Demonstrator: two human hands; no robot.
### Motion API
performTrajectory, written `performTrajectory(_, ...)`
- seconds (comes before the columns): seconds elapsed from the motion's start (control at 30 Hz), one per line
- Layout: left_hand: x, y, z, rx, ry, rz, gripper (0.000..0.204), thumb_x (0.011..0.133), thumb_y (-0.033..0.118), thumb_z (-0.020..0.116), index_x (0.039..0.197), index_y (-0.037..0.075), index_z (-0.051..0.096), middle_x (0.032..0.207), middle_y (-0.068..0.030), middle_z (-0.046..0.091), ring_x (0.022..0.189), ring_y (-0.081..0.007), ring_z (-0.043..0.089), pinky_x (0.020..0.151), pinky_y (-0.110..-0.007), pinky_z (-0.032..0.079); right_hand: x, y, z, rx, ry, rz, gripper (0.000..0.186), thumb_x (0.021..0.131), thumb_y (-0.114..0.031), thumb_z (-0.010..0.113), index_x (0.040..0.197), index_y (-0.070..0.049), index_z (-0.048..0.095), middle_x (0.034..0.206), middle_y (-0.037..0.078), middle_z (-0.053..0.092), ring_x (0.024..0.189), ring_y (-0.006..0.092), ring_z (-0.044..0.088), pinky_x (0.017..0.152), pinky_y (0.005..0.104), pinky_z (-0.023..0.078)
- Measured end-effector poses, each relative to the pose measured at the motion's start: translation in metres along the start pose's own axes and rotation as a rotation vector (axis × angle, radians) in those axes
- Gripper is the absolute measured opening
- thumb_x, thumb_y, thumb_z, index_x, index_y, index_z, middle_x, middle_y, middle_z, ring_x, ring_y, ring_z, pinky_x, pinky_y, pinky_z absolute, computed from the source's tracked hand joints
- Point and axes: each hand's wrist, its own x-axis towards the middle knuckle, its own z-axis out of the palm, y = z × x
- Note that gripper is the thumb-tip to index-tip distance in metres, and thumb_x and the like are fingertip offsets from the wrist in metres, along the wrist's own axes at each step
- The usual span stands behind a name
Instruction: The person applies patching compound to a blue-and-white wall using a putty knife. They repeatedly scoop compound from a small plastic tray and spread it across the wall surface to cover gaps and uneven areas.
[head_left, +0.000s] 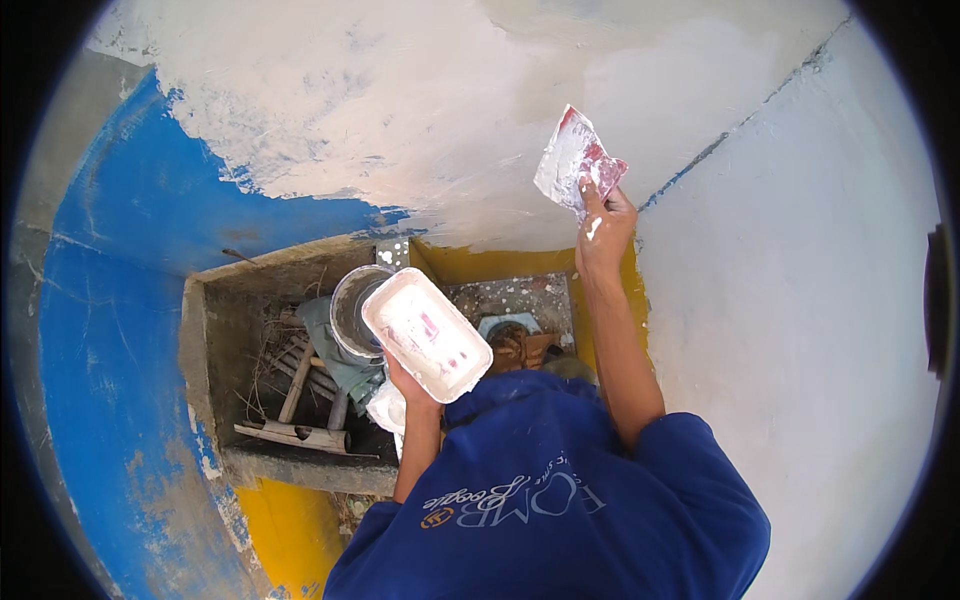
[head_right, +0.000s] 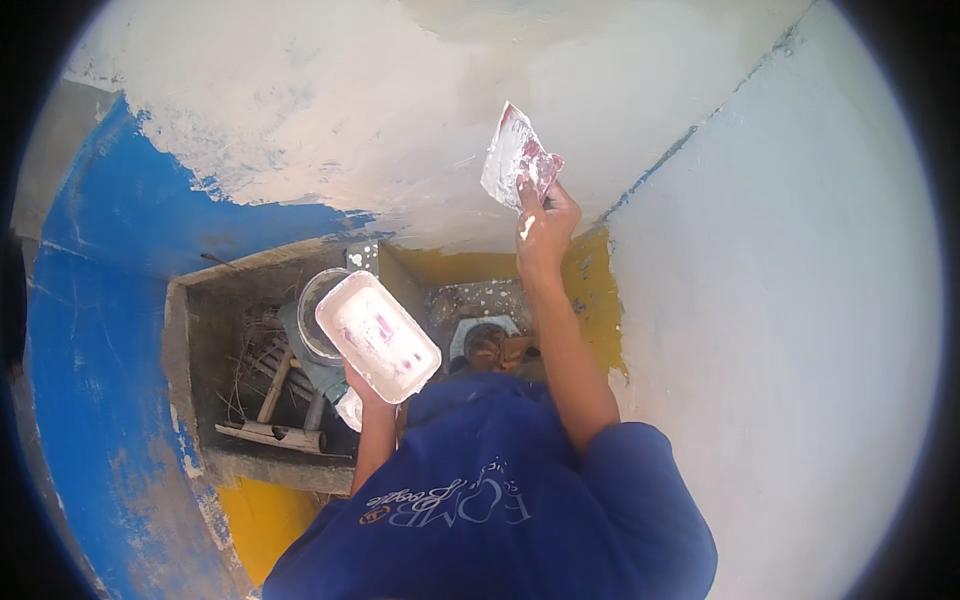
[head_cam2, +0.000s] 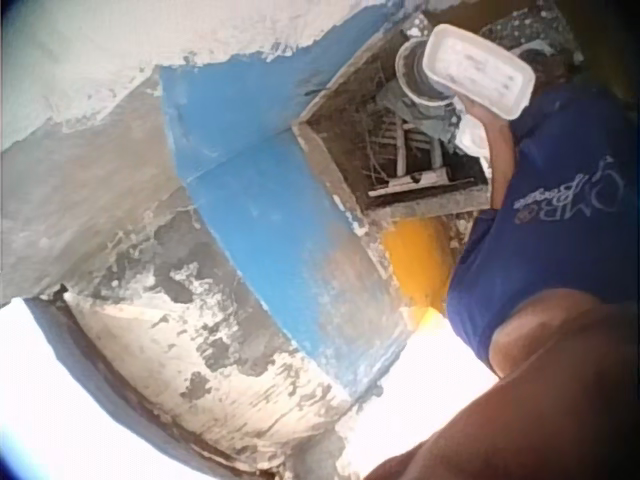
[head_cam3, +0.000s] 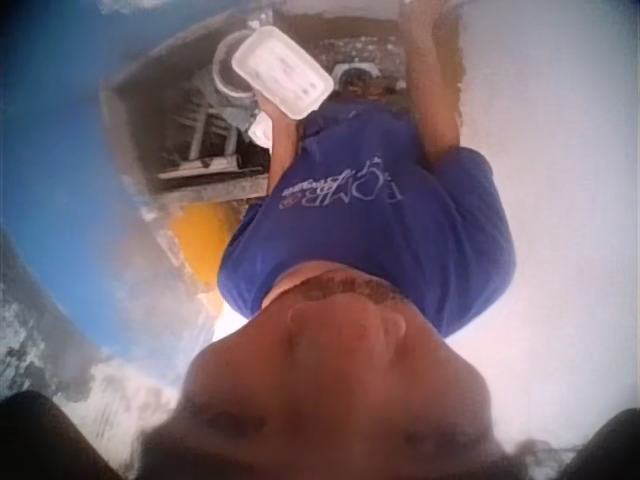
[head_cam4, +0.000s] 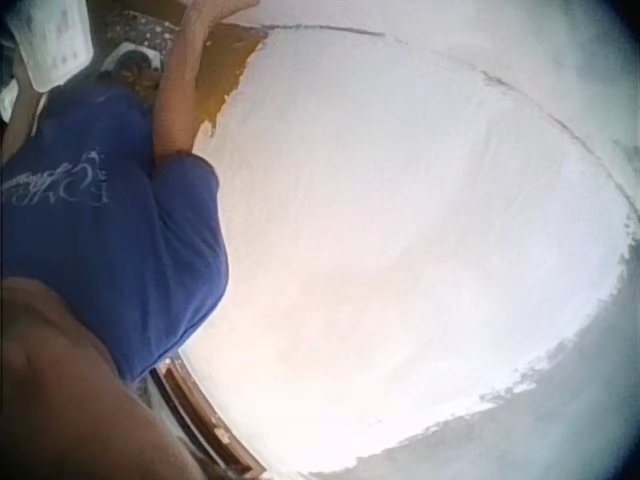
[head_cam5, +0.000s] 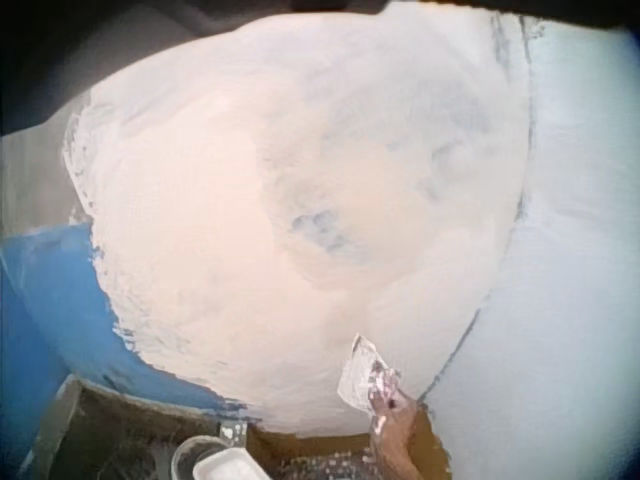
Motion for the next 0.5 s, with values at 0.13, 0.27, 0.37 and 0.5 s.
performTrajectory(0.13,0.004,0.003,0.018,-0.071,0.112,-0.019,0.061,0.103,0.049,0.040,0.147,0.008,0.041,0.136,-0.0143,0.057,0.118,-0.0353,0.062,0.098,-0.054,0.054,0.026,0.041,0.044,-0.576,0.275,-0.810,0.054,0.080,0.013,0.058,0.131,-0.001,0.063,0.122,0.017,0.057,0.113,0.0328,0.052,0.094,0.0401,0.047)
performTrajectory(0.27,0.001,0.011,0.026,-0.011,0.023,-0.010,0.063,0.102,0.052,0.041,0.147,0.008,0.041,0.137,-0.0161,0.057,0.119,-0.0370,0.061,0.098,-0.054,0.054,0.035,0.086,0.080,-0.661,0.250,-0.868,0.065,0.072,0.016,0.058,0.134,-0.002,0.061,0.129,0.019,0.050,0.122,0.0383,0.043,0.102,0.0463,0.040)
performTrajectory(0.37,-0.001,0.016,0.027,-0.074,0.082,0.007,0.065,0.101,0.053,0.041,0.147,0.008,0.042,0.136,-0.0194,0.057,0.118,-0.0388,0.062,0.097,-0.055,0.053,0.046,0.106,0.093,-0.649,0.302,-0.934,0.068,0.069,0.016,0.056,0.135,-0.003,0.061,0.131,0.018,0.048,0.123,0.0384,0.042,0.106,0.0505,0.034)
performTrajectory(0.5,-0.008,0.018,0.010,-0.085,0.096,-0.024,0.067,0.100,0.055,0.043,0.147,0.007,0.042,0.135,-0.0209,0.058,0.117,-0.0395,0.062,0.098,-0.057,0.052,0.036,0.115,0.095,-0.691,0.224,-0.893,0.068,0.070,0.016,0.056,0.135,-0.003,0.061,0.131,0.020,0.048,0.122,0.0379,0.043,0.104,0.0483,0.037)
